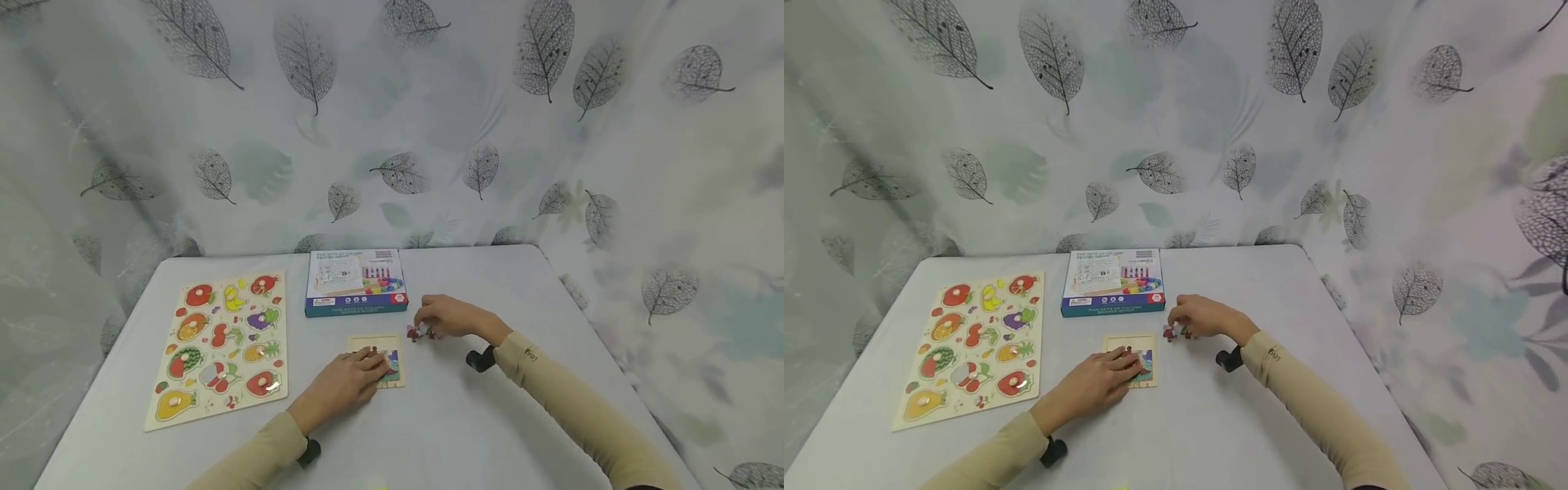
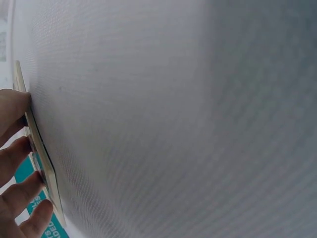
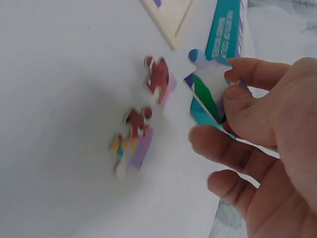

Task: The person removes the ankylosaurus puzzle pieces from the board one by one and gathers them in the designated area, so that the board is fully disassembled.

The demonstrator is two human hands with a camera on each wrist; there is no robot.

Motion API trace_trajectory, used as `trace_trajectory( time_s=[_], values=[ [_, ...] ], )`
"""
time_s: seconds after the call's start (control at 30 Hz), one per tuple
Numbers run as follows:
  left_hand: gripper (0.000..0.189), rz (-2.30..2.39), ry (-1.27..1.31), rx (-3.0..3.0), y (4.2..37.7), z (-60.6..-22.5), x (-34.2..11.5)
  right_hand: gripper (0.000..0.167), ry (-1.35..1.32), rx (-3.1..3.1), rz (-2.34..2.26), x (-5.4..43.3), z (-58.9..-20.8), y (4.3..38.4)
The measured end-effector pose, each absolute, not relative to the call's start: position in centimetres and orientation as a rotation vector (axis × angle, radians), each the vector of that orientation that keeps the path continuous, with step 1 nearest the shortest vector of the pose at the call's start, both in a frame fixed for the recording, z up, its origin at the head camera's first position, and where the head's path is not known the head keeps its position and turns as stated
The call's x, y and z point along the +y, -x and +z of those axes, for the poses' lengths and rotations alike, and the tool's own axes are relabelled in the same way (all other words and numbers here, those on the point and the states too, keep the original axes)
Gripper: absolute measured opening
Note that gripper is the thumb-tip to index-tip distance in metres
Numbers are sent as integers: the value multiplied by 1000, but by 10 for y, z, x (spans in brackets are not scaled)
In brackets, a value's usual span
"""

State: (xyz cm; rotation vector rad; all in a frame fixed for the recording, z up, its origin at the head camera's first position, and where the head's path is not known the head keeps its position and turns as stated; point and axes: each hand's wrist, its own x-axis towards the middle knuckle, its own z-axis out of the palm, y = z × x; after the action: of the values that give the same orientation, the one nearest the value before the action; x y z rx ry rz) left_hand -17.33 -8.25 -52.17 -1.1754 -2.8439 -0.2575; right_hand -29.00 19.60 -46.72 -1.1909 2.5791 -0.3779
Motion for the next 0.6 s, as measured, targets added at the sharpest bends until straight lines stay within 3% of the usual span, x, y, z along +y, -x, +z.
trace_trajectory(
  time_s=[0.4,0.6],
  values=[
    [42,-234,1184,-2817,177,-525,-84,35,754,2545,-499,243,-473,296],
    [42,-260,1188,-2824,178,-524,-84,8,826,2525,-572,266,-484,302]
  ],
)
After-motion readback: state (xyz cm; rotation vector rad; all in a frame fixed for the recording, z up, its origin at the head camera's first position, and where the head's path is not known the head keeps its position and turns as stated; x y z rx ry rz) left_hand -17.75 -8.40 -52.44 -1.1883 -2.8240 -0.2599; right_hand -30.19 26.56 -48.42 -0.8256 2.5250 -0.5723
